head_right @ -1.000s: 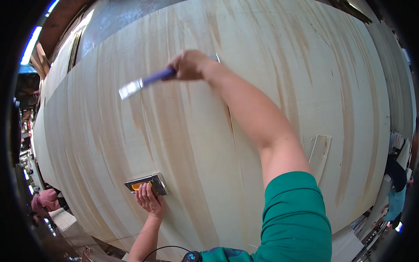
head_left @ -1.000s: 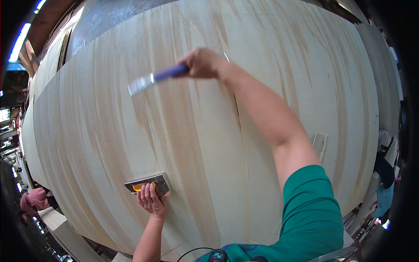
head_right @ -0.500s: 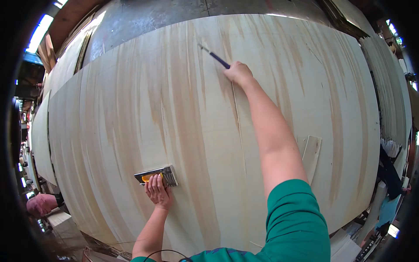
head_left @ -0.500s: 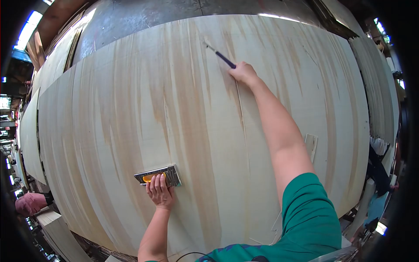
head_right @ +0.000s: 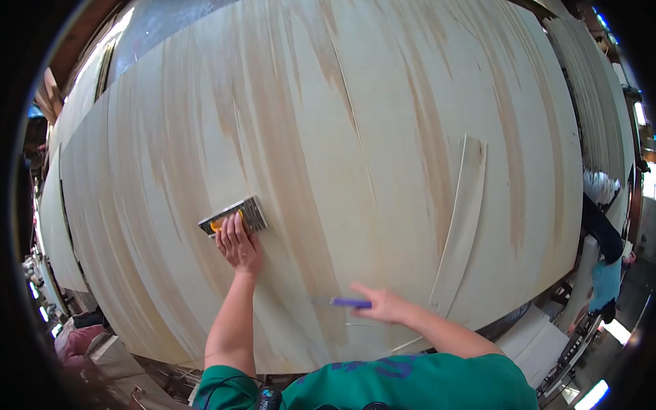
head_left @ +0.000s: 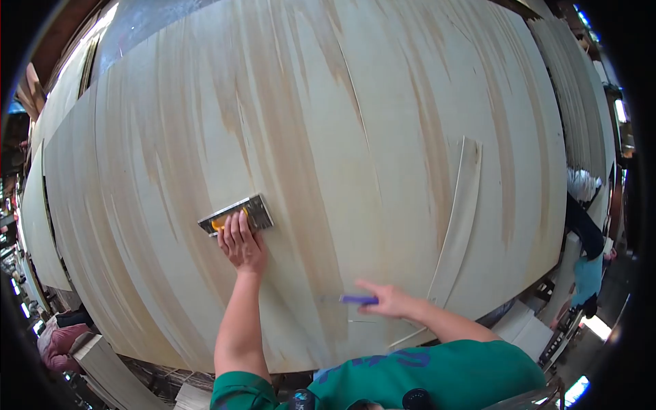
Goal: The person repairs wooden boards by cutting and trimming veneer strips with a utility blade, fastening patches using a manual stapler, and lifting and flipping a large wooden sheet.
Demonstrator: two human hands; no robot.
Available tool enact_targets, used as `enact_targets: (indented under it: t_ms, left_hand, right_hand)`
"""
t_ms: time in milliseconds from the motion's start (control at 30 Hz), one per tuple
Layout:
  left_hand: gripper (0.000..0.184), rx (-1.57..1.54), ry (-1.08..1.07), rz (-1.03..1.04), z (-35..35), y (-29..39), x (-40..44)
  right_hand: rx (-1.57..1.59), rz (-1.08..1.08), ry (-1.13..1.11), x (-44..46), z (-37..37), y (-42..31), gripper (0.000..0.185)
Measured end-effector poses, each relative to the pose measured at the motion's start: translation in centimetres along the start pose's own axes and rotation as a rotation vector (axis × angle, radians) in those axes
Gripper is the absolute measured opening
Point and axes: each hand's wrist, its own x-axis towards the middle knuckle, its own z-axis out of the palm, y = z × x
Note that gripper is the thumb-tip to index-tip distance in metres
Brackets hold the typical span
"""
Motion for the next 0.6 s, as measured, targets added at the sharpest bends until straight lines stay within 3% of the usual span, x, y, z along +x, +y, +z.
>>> enact_targets:
  t_ms: [33,100,167,233,333,467,600]
  left_hand:
    - [0.057,0.021,-0.016,-0.007,0.1,0.0,-0.1]
    - [0.057,0.010,-0.018,-0.017,0.1,0.0,-0.3]
    - [0.056,0.012,-0.010,-0.024,0.2,0.1,-0.1]
    - [0.055,0.017,-0.049,-0.041,0.0,0.2,-0.3]
    - [0.055,0.027,-0.020,-0.031,0.4,0.0,-0.4]
    - [0.054,0.036,-0.035,-0.029,0.6,-0.1,-0.5]
    - [0.055,0.021,-0.022,-0.015,-0.3,0.5,-0.2]
  right_hand:
    - [0.014,0.109,0.076,-1.0,0.3,0.4,0.048]
    - [-0.096,-0.154,0.558,2.1,-0.8,2.6,0.051]
    - [-0.002,-0.218,0.724,5.5,-4.9,1.8,0.043]
    - [0.216,-0.061,0.766,7.0,-7.9,-0.7,0.040]
    - [0.532,-0.085,0.786,5.9,-8.6,-1.9,0.039]
    - [0.004,-0.245,0.955,6.2,-5.7,1.5,0.050]
    - [-0.171,-0.349,0.974,8.3,-2.9,0.9,0.056]
